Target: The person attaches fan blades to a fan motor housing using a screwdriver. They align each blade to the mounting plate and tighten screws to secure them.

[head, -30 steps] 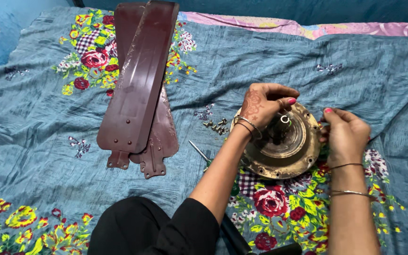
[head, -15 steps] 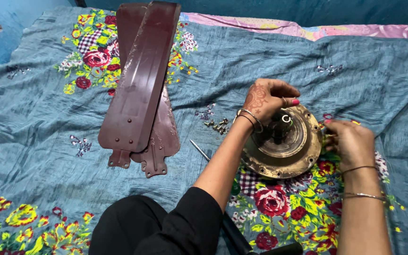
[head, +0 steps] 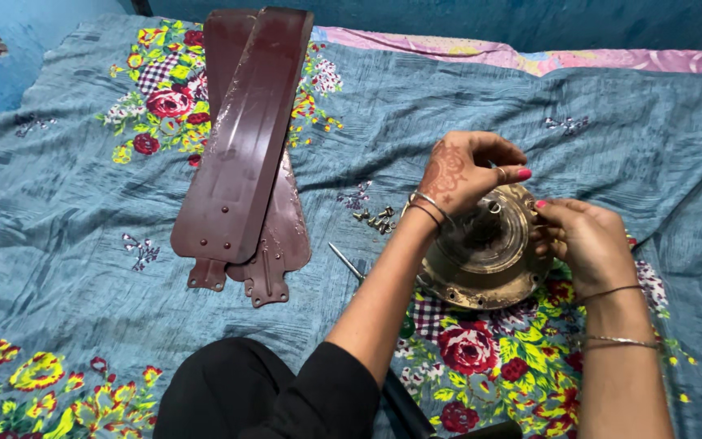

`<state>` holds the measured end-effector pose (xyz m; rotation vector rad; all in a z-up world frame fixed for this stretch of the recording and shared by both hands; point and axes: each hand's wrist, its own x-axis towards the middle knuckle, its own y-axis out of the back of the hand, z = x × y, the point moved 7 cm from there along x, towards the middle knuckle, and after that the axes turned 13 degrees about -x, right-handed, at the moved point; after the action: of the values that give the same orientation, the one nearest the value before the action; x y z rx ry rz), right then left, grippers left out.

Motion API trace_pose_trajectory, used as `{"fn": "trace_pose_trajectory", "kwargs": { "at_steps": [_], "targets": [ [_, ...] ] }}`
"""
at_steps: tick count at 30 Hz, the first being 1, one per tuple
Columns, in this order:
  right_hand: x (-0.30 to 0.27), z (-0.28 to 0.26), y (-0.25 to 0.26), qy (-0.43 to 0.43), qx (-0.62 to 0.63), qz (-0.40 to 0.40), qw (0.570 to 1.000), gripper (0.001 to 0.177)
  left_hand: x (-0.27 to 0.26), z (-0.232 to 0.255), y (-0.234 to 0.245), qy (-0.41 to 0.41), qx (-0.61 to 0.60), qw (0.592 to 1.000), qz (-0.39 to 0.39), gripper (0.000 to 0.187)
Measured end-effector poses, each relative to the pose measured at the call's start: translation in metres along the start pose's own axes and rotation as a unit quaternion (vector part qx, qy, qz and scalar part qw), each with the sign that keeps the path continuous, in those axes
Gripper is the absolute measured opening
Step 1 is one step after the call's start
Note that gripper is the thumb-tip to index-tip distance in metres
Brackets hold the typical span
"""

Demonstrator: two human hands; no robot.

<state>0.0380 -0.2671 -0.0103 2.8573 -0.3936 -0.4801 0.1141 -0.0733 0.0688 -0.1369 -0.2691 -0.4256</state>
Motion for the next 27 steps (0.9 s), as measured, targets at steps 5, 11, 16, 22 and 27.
{"fn": "trace_pose_trajectory", "kwargs": {
  "at_steps": [5,11,16,22,27],
  "targets": [
    [-0.009,-0.003,-0.002,0.001,0.006,-0.009,1.000,0.020,-0.027,0.041,-0.019,-0.192,0.158,0.969,0.003,0.018],
    [-0.006,0.015,0.016,0.002,-0.033,0.011,0.999,0.017,-0.056,0.042,-0.053,-0.285,0.287,0.913,-0.056,0.014],
    [-0.005,0.053,0.033,-0.022,-0.017,0.035,0.999,0.023,-0.087,0.015,-0.088,-0.268,0.246,0.927,-0.096,0.031],
    [0.000,0.094,0.042,-0.110,-0.067,0.004,0.992,0.021,-0.090,-0.032,-0.086,-0.135,0.240,0.960,-0.057,0.029],
    [-0.008,0.110,0.049,-0.155,-0.081,0.028,0.984,0.027,-0.075,-0.058,-0.081,-0.022,0.167,0.986,0.005,0.018]
  ]
}}
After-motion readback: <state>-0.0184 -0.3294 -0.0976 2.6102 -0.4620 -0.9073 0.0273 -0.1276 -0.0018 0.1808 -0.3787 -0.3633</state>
